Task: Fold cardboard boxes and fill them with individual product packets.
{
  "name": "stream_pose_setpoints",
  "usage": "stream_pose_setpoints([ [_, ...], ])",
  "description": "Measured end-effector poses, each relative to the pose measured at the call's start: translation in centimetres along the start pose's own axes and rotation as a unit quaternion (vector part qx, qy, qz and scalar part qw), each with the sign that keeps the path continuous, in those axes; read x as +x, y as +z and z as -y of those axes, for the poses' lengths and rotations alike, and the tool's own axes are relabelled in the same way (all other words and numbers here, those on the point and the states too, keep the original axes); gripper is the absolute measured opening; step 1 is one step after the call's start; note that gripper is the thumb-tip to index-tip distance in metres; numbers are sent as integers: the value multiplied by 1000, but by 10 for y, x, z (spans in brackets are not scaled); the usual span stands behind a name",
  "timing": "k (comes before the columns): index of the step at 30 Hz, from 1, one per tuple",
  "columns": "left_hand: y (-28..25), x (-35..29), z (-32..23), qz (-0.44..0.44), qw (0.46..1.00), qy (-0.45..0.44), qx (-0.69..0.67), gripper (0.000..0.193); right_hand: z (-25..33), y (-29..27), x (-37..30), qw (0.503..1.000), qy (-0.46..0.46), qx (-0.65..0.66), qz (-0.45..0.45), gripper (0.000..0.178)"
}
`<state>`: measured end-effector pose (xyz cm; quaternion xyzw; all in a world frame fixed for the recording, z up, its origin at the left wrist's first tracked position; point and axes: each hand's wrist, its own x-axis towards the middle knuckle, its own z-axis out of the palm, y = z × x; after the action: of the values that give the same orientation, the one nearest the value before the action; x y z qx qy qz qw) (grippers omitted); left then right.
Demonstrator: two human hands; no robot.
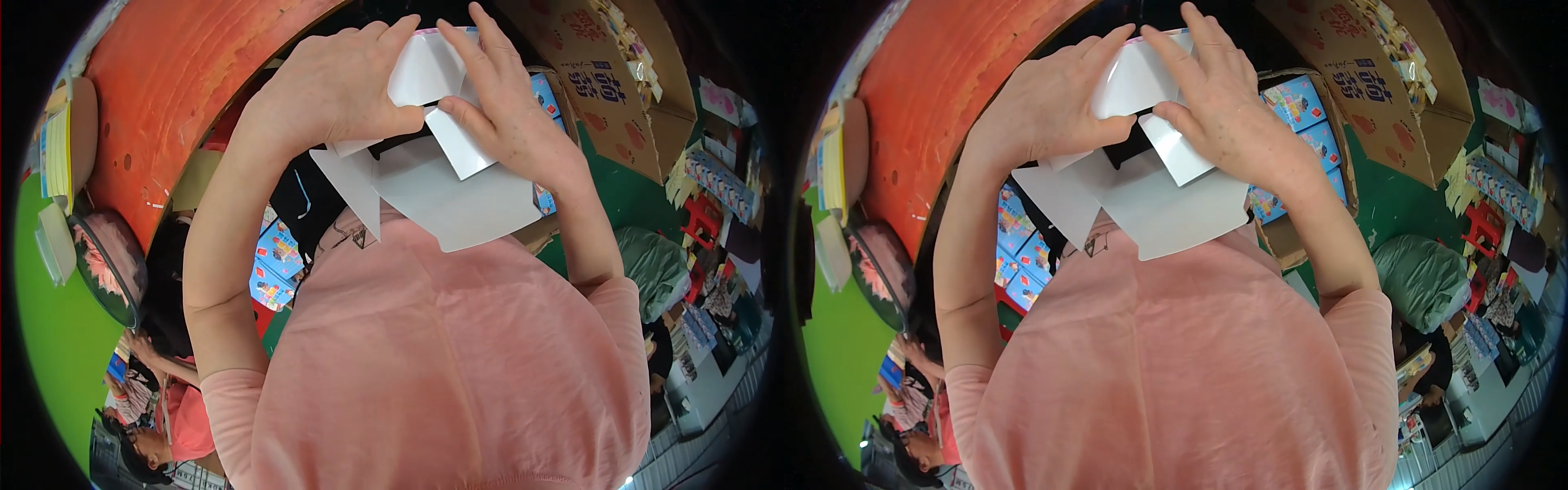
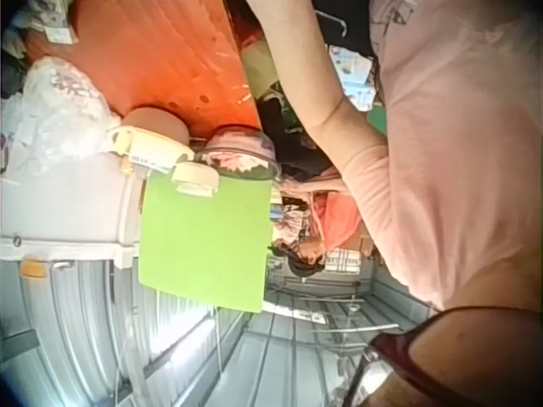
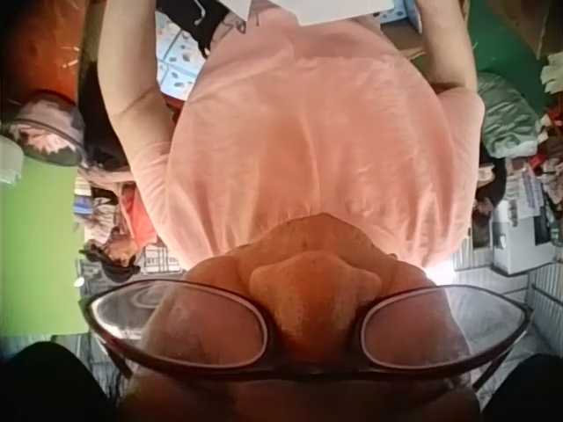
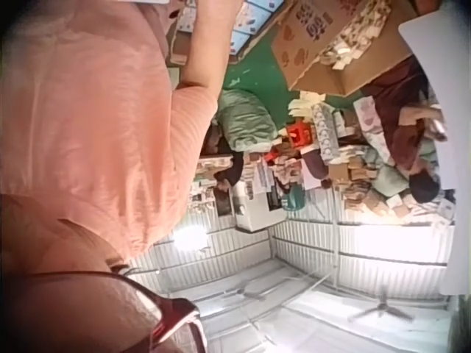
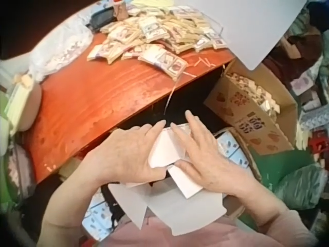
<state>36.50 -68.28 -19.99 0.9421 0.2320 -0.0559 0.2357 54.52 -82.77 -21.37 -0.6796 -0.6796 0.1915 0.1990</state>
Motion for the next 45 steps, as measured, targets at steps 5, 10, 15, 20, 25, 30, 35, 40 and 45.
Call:
stream_pose_setpoints([
  [5,9,1,8,-43,999,25,-18,90,8,-16,18,992,-110,-39,47,73],
  [10,-8,-7,27,-44,984,-1,-174,78,2,-20,38,976,-170,-61,123,72],
  [15,-7,-79,52,-277,883,25,-379,45,-10,-13,30,971,-189,-141,51,58],
  [20,23,-95,-3,-316,918,60,-233,33,7,-27,37,974,-167,-84,129,66],
  [25,22,-84,-25,-291,950,47,-106,32,21,-28,40,966,-180,-99,156,63],
  [30,43,-72,-22,-249,965,74,-16,36,23,-18,39,974,-188,-80,99,64],
  [35,76,-79,-18,-356,932,73,7,35,28,-12,37,976,-190,-84,71,60],
  [40,70,-50,-18,-411,911,9,36,40,-32,52,54,875,-401,120,-244,42],
  [45,69,-51,-15,-387,919,-40,59,37,-36,7,26,923,-229,310,-4,25],
])
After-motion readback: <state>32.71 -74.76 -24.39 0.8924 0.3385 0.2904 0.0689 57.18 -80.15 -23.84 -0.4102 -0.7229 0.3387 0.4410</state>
